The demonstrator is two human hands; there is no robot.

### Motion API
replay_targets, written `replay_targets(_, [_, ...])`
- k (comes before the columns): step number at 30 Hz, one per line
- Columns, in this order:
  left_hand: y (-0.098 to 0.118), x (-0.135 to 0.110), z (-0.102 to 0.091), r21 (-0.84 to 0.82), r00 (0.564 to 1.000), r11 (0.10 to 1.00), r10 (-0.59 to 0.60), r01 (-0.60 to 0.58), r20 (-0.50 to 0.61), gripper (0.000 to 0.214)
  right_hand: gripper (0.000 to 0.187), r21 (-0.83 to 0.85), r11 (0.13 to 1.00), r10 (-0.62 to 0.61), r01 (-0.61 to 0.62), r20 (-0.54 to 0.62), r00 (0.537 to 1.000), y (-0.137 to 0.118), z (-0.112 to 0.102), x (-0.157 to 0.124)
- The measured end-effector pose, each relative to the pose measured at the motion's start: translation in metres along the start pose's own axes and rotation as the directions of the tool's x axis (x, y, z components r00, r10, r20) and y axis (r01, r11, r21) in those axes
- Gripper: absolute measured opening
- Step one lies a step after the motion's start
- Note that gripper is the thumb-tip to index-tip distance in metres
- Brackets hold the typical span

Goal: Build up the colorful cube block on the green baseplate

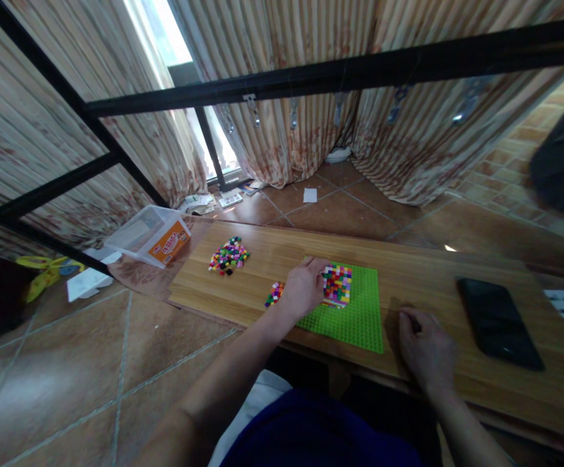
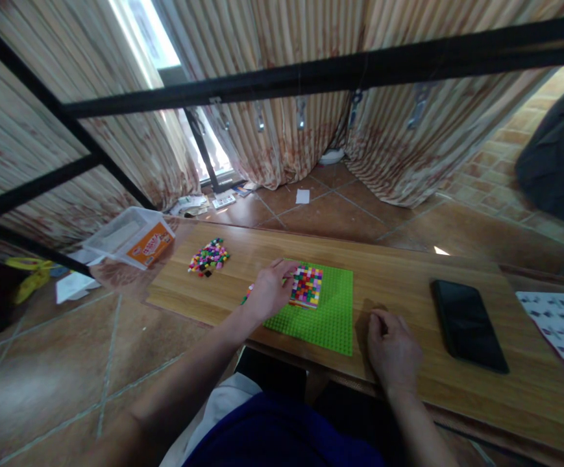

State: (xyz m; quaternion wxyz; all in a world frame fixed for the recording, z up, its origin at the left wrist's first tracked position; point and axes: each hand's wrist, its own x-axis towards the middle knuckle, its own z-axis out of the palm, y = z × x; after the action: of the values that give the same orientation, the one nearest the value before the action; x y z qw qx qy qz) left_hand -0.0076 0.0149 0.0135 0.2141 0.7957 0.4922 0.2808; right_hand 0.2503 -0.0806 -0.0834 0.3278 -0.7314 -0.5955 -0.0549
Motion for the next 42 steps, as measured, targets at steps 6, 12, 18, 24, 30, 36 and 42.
replay_targets(6, [-0.007, -0.002, 0.005, -0.155, 0.994, 0.986, -0.072, 0.059, -0.081, 0.031, 0.036, 0.019, 1.000, 0.005, -0.005, -0.011, 1.000, -0.002, -0.001, 0.001])
replay_targets(12, [-0.017, 0.004, 0.015, -0.313, 0.963, 0.929, -0.243, 0.197, -0.117, 0.026, 0.037, -0.003, 1.000, 0.026, -0.026, -0.011, 1.000, -0.002, -0.001, 0.000])
replay_targets(18, [-0.017, 0.012, 0.019, -0.473, 0.927, 0.820, -0.374, 0.323, -0.017, 0.024, 0.037, -0.008, 1.000, 0.020, -0.020, -0.006, 1.000, -0.001, 0.000, 0.000])
replay_targets(24, [-0.012, 0.020, 0.021, -0.617, 0.874, 0.671, -0.482, 0.411, 0.057, 0.021, 0.037, 0.008, 1.000, 0.006, -0.006, -0.013, 1.000, -0.001, 0.000, 0.000])
replay_targets(30, [-0.012, 0.019, 0.024, -0.645, 0.872, 0.653, -0.487, 0.396, 0.042, 0.020, 0.037, 0.005, 1.000, -0.002, 0.002, -0.028, 1.000, -0.002, 0.000, 0.000])
replay_targets(36, [-0.015, 0.020, 0.030, -0.623, 0.872, 0.679, -0.489, 0.387, 0.010, 0.018, 0.036, -0.009, 1.000, 0.003, -0.003, -0.011, 1.000, 0.000, 0.001, 0.001])
replay_targets(42, [-0.017, 0.018, 0.034, -0.657, 0.878, 0.665, -0.479, 0.356, -0.009, 0.018, 0.035, 0.005, 1.000, -0.010, 0.010, -0.028, 1.000, 0.000, 0.001, -0.001])
